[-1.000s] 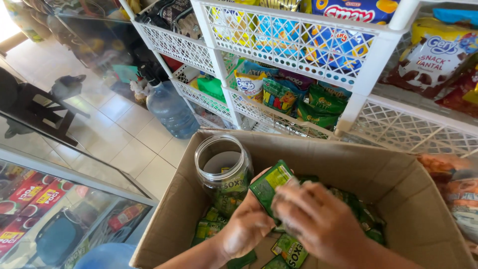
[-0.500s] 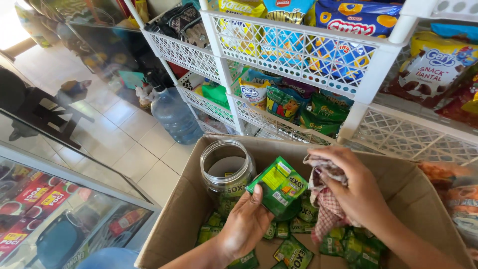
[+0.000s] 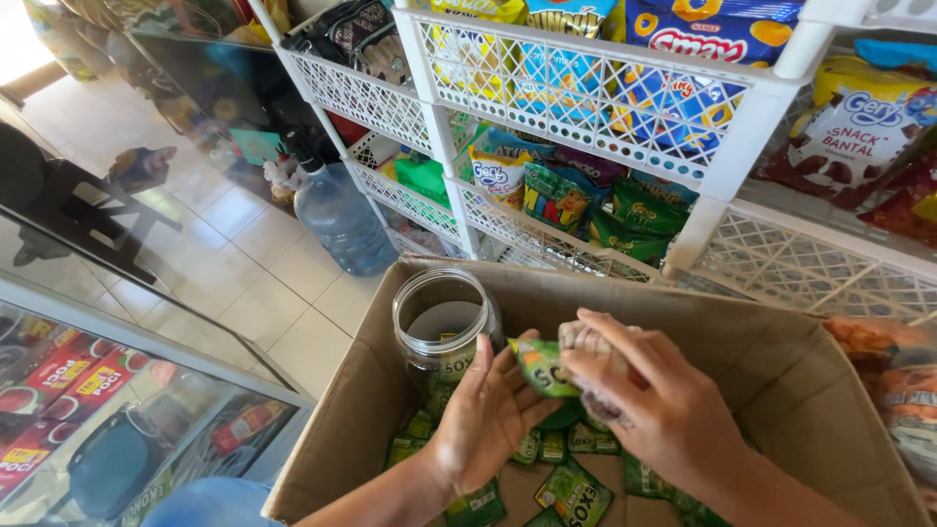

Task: Wiping small candy packets with a cloth and placing them into a jar.

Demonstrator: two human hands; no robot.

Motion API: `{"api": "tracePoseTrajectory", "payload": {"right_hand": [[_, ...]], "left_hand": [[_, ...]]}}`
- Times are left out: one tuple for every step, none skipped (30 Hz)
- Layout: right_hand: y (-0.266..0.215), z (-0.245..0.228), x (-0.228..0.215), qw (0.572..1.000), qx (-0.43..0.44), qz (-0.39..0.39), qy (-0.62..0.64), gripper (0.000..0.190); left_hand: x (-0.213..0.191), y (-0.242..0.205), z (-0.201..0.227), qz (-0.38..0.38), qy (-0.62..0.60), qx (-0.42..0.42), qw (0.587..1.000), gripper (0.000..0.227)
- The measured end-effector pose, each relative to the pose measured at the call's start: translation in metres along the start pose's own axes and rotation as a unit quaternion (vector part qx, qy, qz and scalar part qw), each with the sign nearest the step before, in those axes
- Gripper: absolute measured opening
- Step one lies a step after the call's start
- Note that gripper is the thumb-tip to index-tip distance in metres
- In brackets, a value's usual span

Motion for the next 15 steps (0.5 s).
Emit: {"api": "tracePoseTrajectory", "payload": {"right_hand": [[-0.008,0.000,0.008,1.000,0.000,0.000,0.000,0.051],[-0.016,-0.003,0.018,1.000,-0.020,-0.015,-0.012,0.058],[-0.025,-0.006,0.029,0.998,-0.040,-0.031,-0.023,0.065],[-0.029,-0.007,0.031,0.998,-0.040,-0.033,-0.023,0.065],[-0.035,-0.013,0.038,0.996,-0.068,-0.058,0.007,0.064],[-0.041,-0.020,0.045,0.991,-0.097,-0.083,0.038,0.066],[-0.040,-0.019,0.044,0.991,-0.099,-0.085,0.040,0.066],[-0.040,-0.020,0.050,0.986,-0.106,-0.122,0.039,0.063],[-0.041,-0.021,0.055,0.980,-0.114,-0.158,0.038,0.062],[-0.031,-0.020,0.048,0.980,-0.113,-0.157,0.038,0.062],[-0.020,-0.013,0.035,0.986,-0.070,-0.132,0.076,0.061],[-0.008,-0.006,0.023,0.987,-0.029,-0.106,0.115,0.060],[-0.004,-0.008,0.020,0.987,-0.030,-0.106,0.115,0.060],[-0.001,-0.003,0.016,0.992,0.011,-0.099,0.082,0.061],[0.001,0.003,0.012,0.993,0.053,-0.091,0.049,0.062]], "left_hand": [[-0.005,-0.001,-0.002,0.000,0.000,0.000,1.000,0.074],[-0.006,-0.001,-0.005,-0.026,0.048,0.003,0.999,0.065],[-0.007,-0.002,-0.007,-0.051,0.095,0.005,0.994,0.056],[0.002,-0.005,-0.003,-0.051,0.093,0.005,0.994,0.056],[0.005,-0.006,-0.001,-0.024,0.090,-0.013,0.996,0.054],[0.008,-0.009,0.001,0.004,0.086,-0.030,0.996,0.054],[0.008,-0.010,0.000,0.006,0.083,-0.028,0.996,0.054],[0.010,-0.011,0.000,-0.003,0.076,-0.027,0.997,0.051],[0.013,-0.012,0.001,-0.012,0.069,-0.025,0.997,0.049],[0.015,-0.013,0.001,-0.013,0.069,-0.026,0.997,0.049],[0.018,-0.014,0.002,-0.016,0.094,-0.025,0.995,0.051],[0.022,-0.015,0.004,-0.018,0.119,-0.022,0.992,0.053],[0.023,-0.015,0.001,-0.019,0.119,-0.020,0.992,0.053],[0.025,-0.016,-0.002,-0.023,0.119,-0.024,0.992,0.055],[0.027,-0.017,-0.006,-0.026,0.118,-0.028,0.992,0.057]]}}
Point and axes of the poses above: each hand's wrist, its own y-axis towards the middle knuckle, its own x-axis out of the palm, z = x × y, the point moved 9 cm from there along y, towards the middle knuckle, and after that the axes turned 1 degree about -x, right-handed, at the moved point
